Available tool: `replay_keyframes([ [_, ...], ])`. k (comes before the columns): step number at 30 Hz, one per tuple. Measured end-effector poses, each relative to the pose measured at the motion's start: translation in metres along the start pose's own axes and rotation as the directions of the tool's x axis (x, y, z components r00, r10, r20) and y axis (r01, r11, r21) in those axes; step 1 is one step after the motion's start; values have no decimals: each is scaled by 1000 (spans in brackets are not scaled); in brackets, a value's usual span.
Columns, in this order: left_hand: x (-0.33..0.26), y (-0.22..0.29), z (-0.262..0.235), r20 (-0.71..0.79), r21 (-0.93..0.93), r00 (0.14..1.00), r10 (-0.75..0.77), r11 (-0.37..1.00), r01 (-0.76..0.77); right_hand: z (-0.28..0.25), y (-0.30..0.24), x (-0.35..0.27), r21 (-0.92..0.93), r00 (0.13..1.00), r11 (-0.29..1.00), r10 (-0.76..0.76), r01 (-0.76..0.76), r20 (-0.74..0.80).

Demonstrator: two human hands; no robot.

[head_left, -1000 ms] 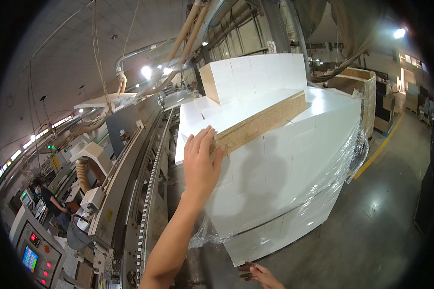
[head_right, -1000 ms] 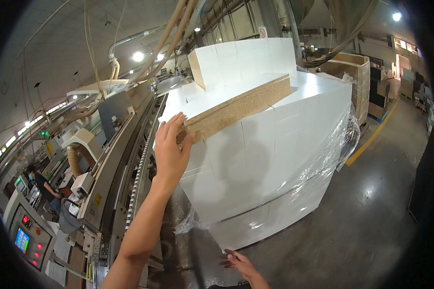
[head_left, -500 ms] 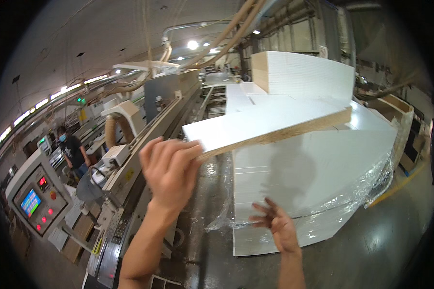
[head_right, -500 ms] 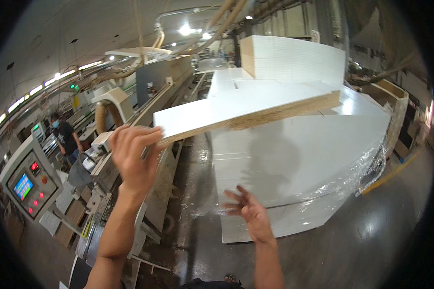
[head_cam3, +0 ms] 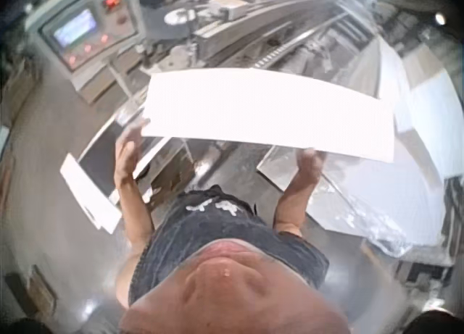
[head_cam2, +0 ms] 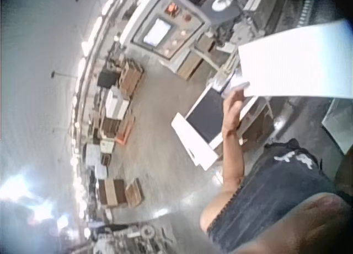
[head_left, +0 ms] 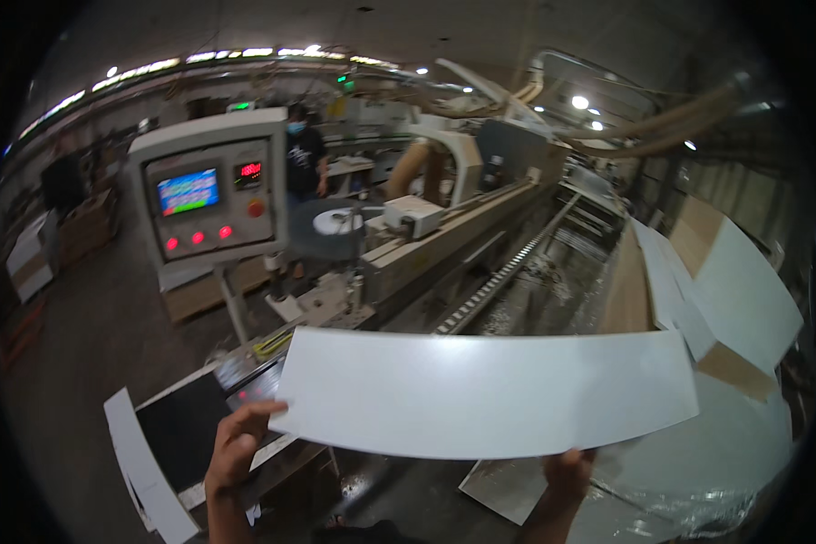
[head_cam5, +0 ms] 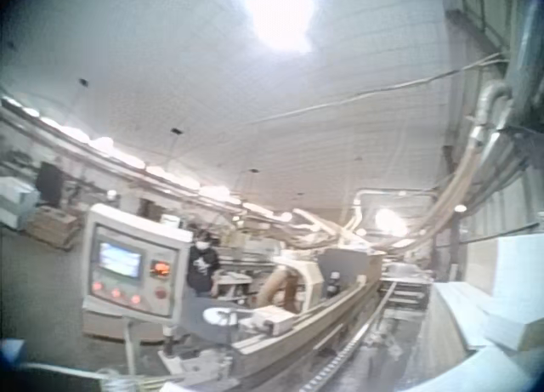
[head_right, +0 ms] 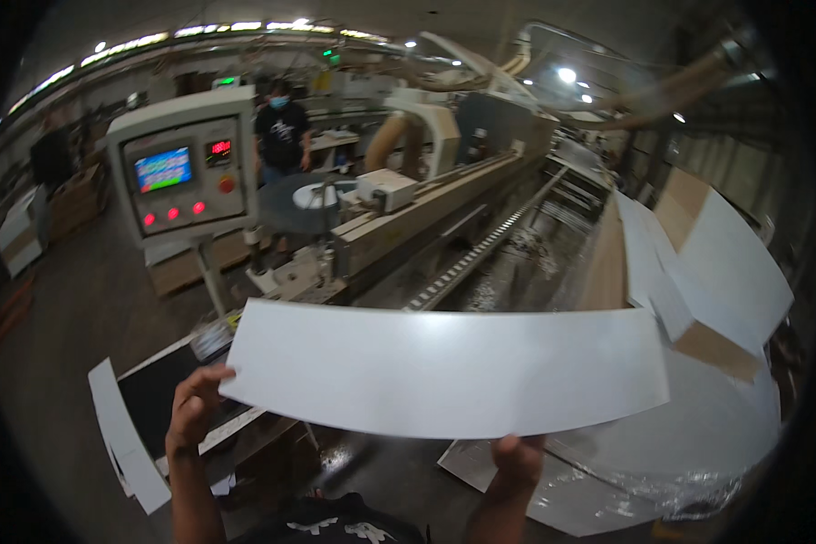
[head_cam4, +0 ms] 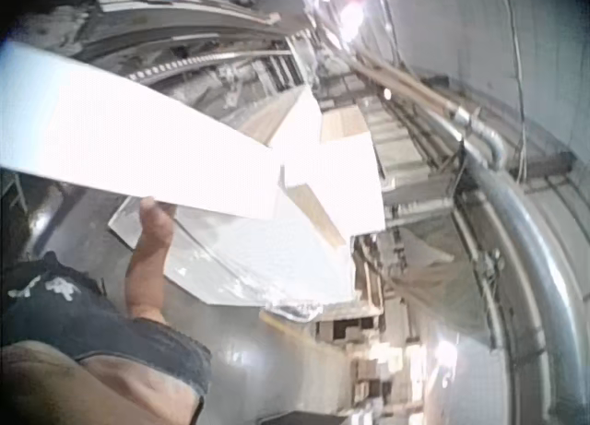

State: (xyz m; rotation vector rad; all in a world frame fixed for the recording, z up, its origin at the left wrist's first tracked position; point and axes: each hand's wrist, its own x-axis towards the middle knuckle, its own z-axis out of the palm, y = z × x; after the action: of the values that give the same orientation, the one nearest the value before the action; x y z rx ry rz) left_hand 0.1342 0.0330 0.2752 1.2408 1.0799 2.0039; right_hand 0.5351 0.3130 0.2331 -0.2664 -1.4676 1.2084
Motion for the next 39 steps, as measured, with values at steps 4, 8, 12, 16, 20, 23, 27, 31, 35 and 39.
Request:
replay_keyframes([
  [4,-101,-43,-70,-498,-3,837,-226,966,259,82,75,-28,142,890,895,380,-423,252],
  [8,-182,-80,-119,-676,-111,666,-316,937,332,168,173,-64,252,619,566,721,-785,312],
  [12,-247,-121,-167,-782,-29,566,-262,922,386,238,248,-90,293,356,265,877,-919,324],
  [16,-283,-154,-207,-834,27,515,-198,918,396,304,292,-94,247,318,247,896,-937,310],
  [20,-275,-176,-230,-862,42,485,-150,931,363,348,326,-90,193,337,301,920,-934,197],
  [23,-267,-179,-245,-863,57,479,-158,913,404,372,336,-75,39,384,390,879,-920,283],
  [27,-223,-168,-245,-790,176,602,-116,898,404,358,390,-67,-529,602,682,717,-505,351],
  [31,-205,-160,-256,-799,259,568,-195,742,618,368,381,-38,-799,672,574,664,-178,328],
  [35,-192,-167,-260,-829,292,516,-216,620,728,366,397,-34,-730,774,677,511,-94,374],
  [39,-179,-178,-249,-837,377,515,-182,490,786,356,402,-15,-673,770,731,491,-111,407],
])
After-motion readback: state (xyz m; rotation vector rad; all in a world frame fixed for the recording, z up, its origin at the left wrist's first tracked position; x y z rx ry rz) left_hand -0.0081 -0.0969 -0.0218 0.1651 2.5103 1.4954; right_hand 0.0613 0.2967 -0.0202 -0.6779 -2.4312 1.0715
